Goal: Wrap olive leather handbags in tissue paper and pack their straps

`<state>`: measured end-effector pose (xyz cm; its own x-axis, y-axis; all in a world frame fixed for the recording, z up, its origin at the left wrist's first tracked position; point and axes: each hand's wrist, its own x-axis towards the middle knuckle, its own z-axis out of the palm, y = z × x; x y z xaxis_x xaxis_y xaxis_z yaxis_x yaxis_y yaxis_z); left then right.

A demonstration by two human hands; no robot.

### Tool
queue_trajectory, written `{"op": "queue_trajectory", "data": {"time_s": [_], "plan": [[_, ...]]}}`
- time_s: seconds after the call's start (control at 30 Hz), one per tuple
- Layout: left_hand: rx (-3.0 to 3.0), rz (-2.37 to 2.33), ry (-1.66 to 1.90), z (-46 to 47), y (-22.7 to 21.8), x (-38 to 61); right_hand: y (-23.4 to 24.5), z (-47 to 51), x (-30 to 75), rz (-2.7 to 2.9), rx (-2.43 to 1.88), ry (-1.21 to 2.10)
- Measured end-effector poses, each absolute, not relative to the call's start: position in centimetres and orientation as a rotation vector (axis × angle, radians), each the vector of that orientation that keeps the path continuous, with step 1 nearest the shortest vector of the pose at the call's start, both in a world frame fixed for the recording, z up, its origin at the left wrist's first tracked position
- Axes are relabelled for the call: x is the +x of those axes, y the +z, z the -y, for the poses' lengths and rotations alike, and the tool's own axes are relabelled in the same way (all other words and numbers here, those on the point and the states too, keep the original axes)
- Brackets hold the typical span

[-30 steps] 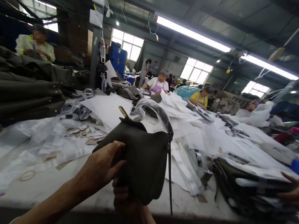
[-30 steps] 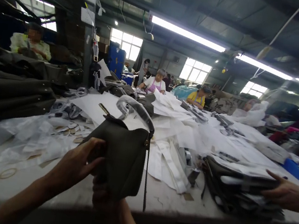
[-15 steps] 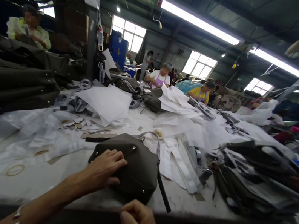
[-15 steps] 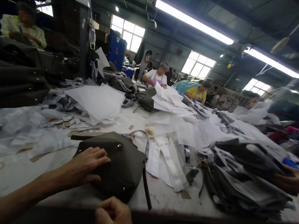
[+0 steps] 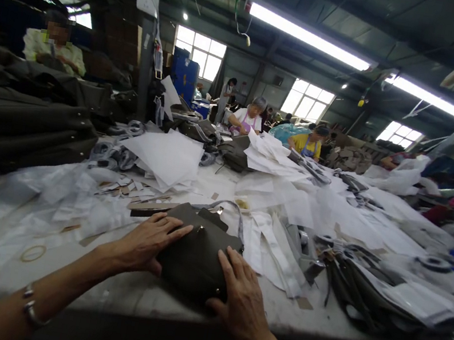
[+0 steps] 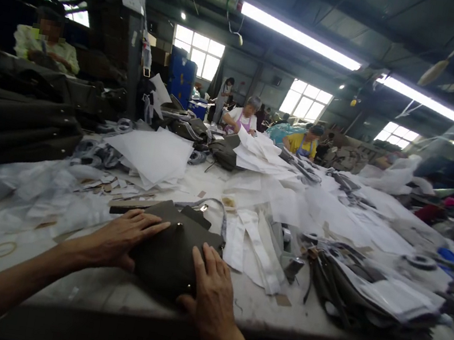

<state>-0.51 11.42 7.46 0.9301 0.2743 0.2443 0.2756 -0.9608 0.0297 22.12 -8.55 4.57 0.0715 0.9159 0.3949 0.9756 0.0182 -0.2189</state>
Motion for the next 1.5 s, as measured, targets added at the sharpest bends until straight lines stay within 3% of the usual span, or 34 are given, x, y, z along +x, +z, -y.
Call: {"op": "queue_trajectory", "data": {"time_s": [0.4, 0.7, 1.0, 1.07, 1.23, 1.5], "plan": [[-2.949, 0.389, -0.188, -9.6, 8.5, 0.8, 4.4, 6.9, 26.3, 2.067, -1.627, -0.304], [-2.895, 0.342, -0.359, -3.4, 7.9, -0.8, 7.2, 7.7, 23.4, 2.246, -1.579, -0.274], [-2.999, 0.797, -0.296, -4.4, 4.7, -2.4, 5.2, 4.3, 21.9, 2.302, -1.597, -0.259], [-3.085, 0.859, -0.279, -5.6, 4.1, -2.3, 5.1, 3.0, 22.4, 2.322, -1.686, -0.140], [-3.345, 0.943, -0.092, -10.1, 4.8, -1.5, 5.1, -0.9, 23.2, 2.225, -1.965, 0.552], [-3.300, 1.170, 0.009, -10.9, 5.7, -0.7, 4.4, -1.4, 23.1, 2.162, -2.025, 0.537]]}}
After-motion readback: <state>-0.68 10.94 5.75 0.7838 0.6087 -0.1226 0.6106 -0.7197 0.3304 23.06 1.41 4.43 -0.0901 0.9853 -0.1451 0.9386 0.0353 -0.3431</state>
